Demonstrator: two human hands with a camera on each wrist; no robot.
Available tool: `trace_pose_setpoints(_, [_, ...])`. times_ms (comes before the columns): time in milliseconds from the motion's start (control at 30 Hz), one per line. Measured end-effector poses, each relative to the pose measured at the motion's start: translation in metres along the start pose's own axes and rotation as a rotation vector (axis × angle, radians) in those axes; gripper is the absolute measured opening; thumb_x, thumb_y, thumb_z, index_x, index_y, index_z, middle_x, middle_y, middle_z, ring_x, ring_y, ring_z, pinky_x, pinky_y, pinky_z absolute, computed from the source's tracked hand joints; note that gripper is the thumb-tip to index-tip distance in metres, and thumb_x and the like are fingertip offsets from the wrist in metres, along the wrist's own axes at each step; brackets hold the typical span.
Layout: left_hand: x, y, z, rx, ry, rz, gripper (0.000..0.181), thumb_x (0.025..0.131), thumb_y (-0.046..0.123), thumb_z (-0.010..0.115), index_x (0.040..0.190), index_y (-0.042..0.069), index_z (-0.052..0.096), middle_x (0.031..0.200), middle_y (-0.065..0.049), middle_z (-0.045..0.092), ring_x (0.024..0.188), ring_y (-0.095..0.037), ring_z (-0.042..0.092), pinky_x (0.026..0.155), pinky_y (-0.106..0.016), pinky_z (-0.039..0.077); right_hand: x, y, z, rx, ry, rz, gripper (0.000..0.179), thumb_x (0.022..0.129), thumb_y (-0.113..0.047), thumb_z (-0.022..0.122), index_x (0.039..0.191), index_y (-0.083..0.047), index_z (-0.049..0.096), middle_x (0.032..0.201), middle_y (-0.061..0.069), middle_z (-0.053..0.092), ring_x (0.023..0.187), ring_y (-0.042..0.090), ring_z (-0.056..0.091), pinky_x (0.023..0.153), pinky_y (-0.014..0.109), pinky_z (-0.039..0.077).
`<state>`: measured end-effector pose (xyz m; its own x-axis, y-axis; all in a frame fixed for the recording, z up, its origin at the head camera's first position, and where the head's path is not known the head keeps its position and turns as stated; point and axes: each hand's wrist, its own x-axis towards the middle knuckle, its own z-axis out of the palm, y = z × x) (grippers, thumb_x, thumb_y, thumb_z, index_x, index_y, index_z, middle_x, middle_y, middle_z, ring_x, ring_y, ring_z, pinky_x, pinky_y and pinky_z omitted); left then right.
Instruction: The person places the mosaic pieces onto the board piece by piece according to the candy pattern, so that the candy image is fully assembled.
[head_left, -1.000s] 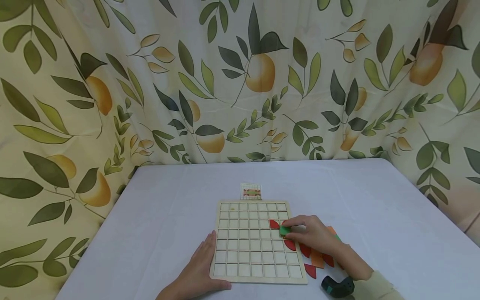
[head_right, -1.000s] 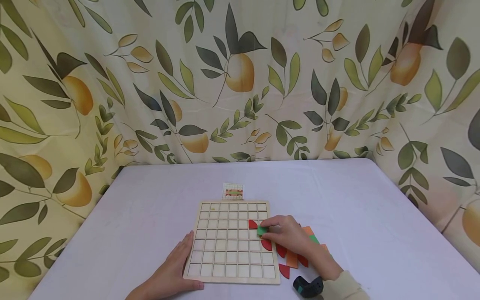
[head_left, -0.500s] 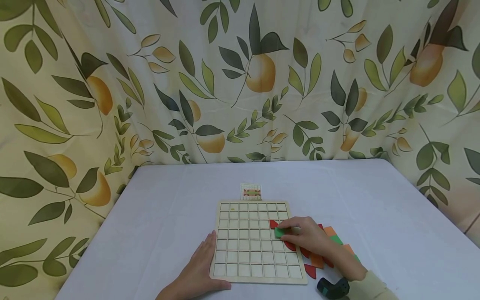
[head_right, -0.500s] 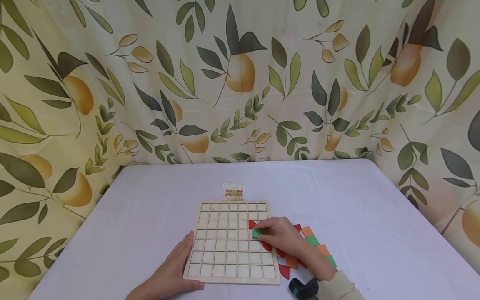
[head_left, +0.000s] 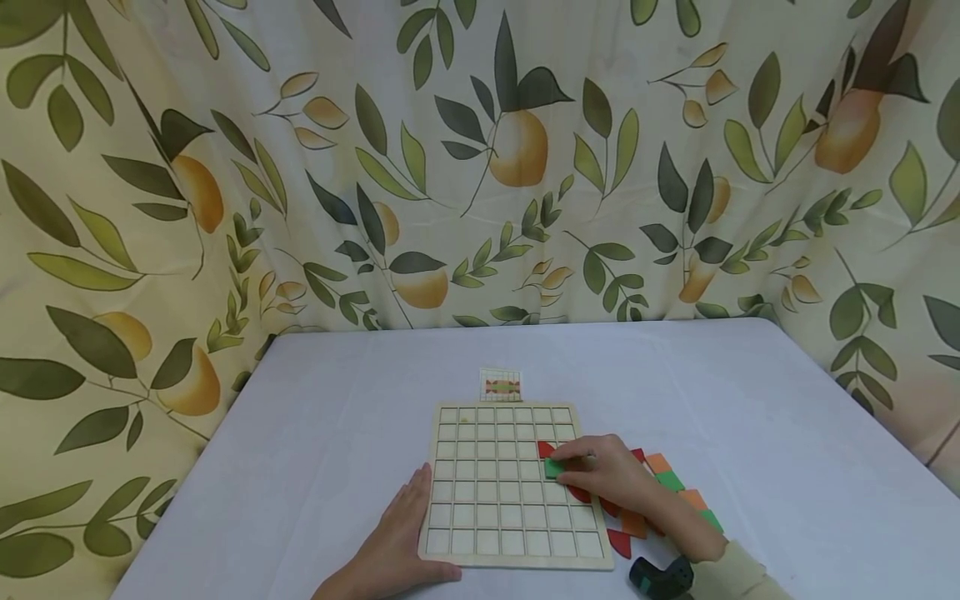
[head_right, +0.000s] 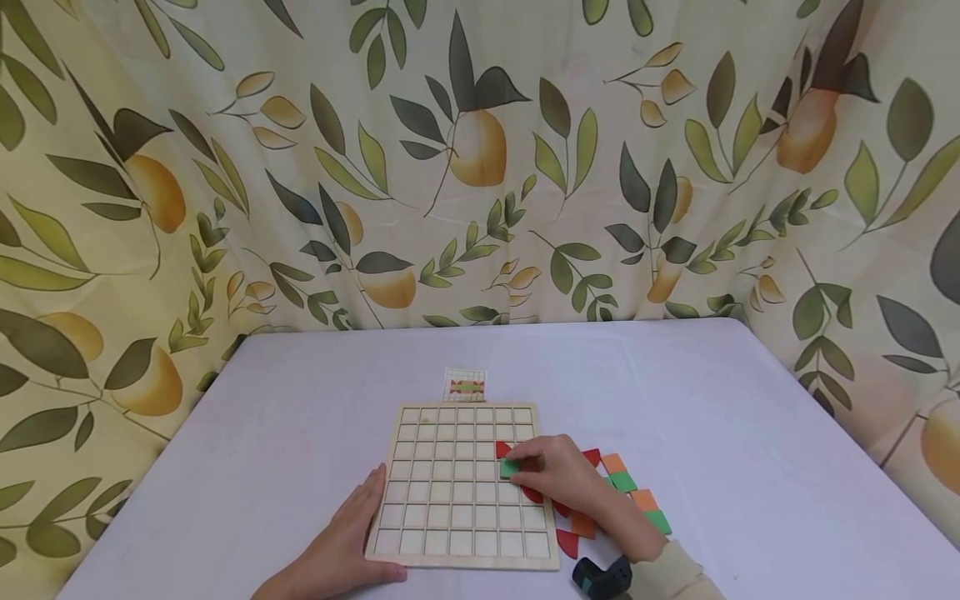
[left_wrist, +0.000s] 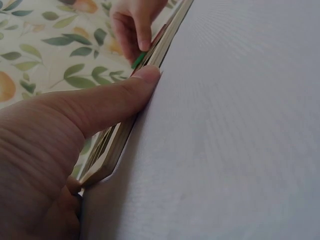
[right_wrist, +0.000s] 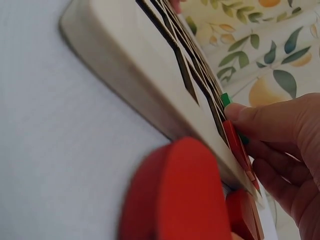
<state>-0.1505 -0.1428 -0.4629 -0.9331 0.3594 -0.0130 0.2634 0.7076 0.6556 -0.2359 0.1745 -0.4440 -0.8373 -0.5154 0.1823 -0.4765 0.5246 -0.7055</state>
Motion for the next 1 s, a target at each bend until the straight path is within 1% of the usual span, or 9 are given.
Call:
trace_pose_setpoints(167, [0.0005,0.0000,-0.0002,0.005,-0.009,-0.017,0.130,0.058,0.068,0.071,0.146,-0.002,0.005,0.152,-0.017,0.006,0.138,-0.028,0.006,0.108,-0.051,0.008,0.0009,-0.0009,0.0007,0.003,0.001,-0.012,0.019,0.080,-0.017,0.072,0.099,-0.012,0.072,0.098,-0.005,0.067,0.092,0.012,0.060,0.080,0.033,0.051])
trace_pose_setpoints(333, [0.0002,0.0007,-0.0011,0.009,-0.011,-0.018,0.131,0.058,0.068,0.071,0.146,-0.002,0.004,0.152,-0.017,0.006,0.138,-0.028,0.005,0.108,-0.051,0.008,0.0011,-0.0006,0.0013,0.023,0.011,-0.029,0.018,0.079,-0.014,0.073,0.097,-0.012,0.072,0.098,-0.004,0.067,0.092,0.011,0.060,0.080,0.031,0.050])
trace_pose_setpoints(567, [0.0005,0.0005,-0.0007,0.008,-0.010,-0.013,0.130,0.058,0.067,0.071,0.146,-0.002,0.004,0.151,-0.017,0.006,0.138,-0.028,0.005,0.108,-0.050,0.008,0.0006,0.0009,0.0017,0.020,0.015,-0.027,0.018,0.079,-0.016,0.073,0.097,-0.012,0.072,0.098,-0.004,0.067,0.092,0.011,0.060,0.079,0.031,0.050])
trace_pose_setpoints(800, [0.0005,0.0010,-0.0003,0.007,-0.003,-0.023,0.131,0.057,0.067,0.072,0.146,-0.002,0.006,0.152,-0.017,0.007,0.138,-0.029,0.007,0.108,-0.051,0.009,0.0001,0.0032,0.0035,0.019,0.022,-0.044,0.020,0.079,-0.016,0.073,0.099,-0.011,0.072,0.098,-0.004,0.067,0.092,0.011,0.060,0.078,0.030,0.051])
trace_pose_setpoints(1000, [0.0008,0.0016,0.0002,0.007,0.001,-0.022,0.131,0.057,0.068,0.071,0.146,-0.002,0.006,0.152,-0.017,0.007,0.138,-0.028,0.007,0.108,-0.050,0.009,-0.0009,0.0043,0.0047,0.008,0.026,-0.030,0.022,0.079,-0.017,0.073,0.100,-0.011,0.072,0.099,-0.005,0.066,0.093,0.012,0.060,0.079,0.029,0.051])
